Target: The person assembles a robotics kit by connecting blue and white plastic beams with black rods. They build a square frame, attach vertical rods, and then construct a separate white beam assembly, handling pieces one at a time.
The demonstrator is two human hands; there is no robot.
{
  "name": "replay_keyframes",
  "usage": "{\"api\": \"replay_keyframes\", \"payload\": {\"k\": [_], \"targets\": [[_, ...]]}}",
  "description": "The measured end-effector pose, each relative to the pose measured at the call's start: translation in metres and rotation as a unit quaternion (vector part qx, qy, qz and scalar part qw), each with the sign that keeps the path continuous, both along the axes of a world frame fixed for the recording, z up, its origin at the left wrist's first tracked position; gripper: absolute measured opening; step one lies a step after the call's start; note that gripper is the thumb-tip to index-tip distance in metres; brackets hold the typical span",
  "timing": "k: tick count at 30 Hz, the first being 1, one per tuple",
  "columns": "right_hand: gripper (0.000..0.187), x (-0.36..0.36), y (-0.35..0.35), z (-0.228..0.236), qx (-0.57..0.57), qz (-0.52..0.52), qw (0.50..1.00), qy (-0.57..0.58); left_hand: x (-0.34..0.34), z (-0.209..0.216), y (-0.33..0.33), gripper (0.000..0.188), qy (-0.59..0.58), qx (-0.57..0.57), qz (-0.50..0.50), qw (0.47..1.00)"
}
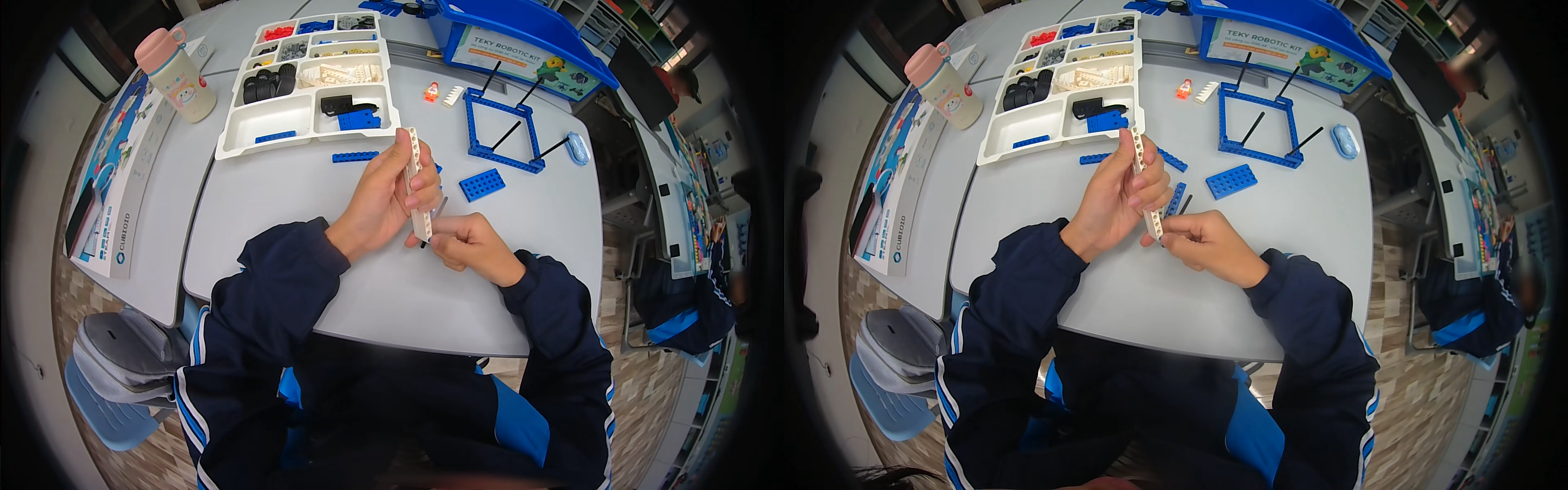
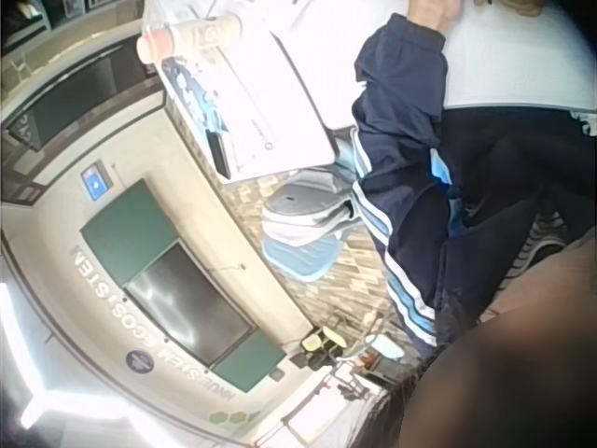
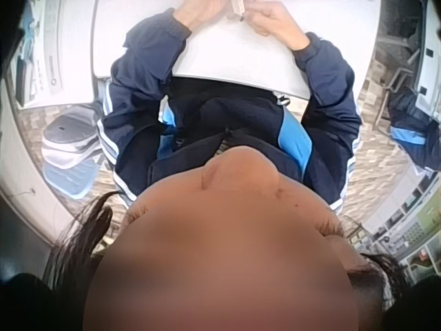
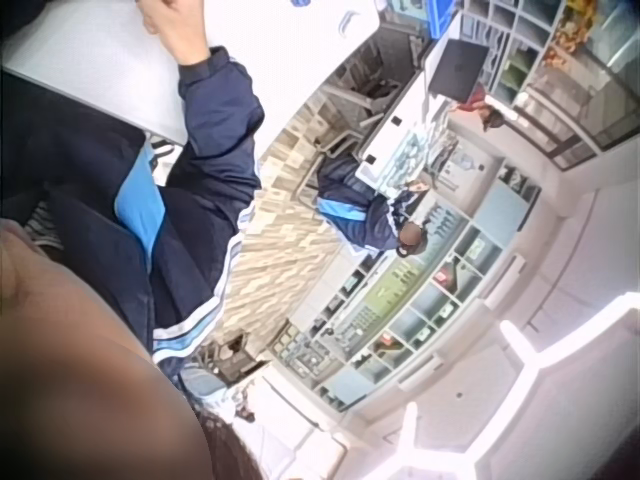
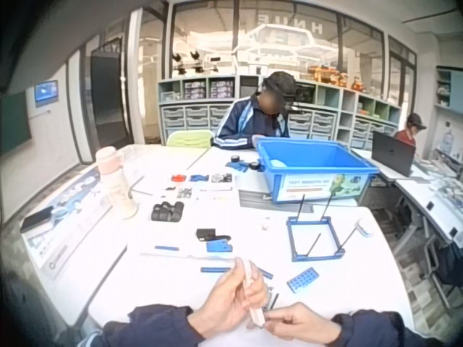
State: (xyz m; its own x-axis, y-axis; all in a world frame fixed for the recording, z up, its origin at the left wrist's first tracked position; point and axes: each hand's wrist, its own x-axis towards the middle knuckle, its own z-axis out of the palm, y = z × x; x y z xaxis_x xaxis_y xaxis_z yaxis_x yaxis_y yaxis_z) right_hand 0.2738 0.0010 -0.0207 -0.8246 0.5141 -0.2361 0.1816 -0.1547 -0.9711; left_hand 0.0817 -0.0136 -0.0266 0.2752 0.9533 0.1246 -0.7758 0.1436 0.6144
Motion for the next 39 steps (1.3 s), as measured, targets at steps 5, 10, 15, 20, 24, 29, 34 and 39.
{"api": "replay_keyframes", "payload": {"k": [5, 10, 15, 20, 24, 29, 34, 39], "targets": [[0.025, -0.001, -0.001, 0.002, 0.023, -0.006, 1.0, -0.02, 0.002, -0.002, -0.002, 0.045, 0.006, -0.013, 0.01, 1.0], [0.027, -0.005, -0.002, -0.002, 0.055, -0.008, 0.998, -0.034, 0.008, 0.0, -0.006, 0.045, 0.033, -0.055, 0.037, 0.997], [0.027, -0.004, 0.0, -0.009, 0.065, -0.013, 0.997, -0.031, 0.007, 0.004, -0.007, 0.043, 0.036, -0.048, 0.035, 0.998], [0.02, 0.001, 0.014, -0.004, -0.065, -0.065, 0.995, 0.04, 0.006, 0.008, -0.003, 0.032, 0.116, -0.013, 0.063, 0.991], [0.023, 0.006, 0.018, 0.002, 0.076, -0.099, 0.992, -0.016, 0.008, 0.003, -0.001, 0.03, 0.223, 0.017, 0.079, 0.971], [0.023, 0.002, 0.014, -0.001, 0.268, -0.095, 0.956, -0.079, 0.006, -0.011, 0.003, 0.031, 0.297, 0.04, 0.1, 0.949], [0.024, 0.007, 0.014, 0.001, 0.193, -0.139, 0.971, -0.008, 0.007, -0.015, 0.005, 0.033, 0.356, 0.04, 0.137, 0.923], [0.025, 0.006, 0.013, 0.001, 0.153, -0.155, 0.976, 0.004, 0.011, -0.012, 0.001, 0.034, 0.388, 0.046, 0.159, 0.907]]}}
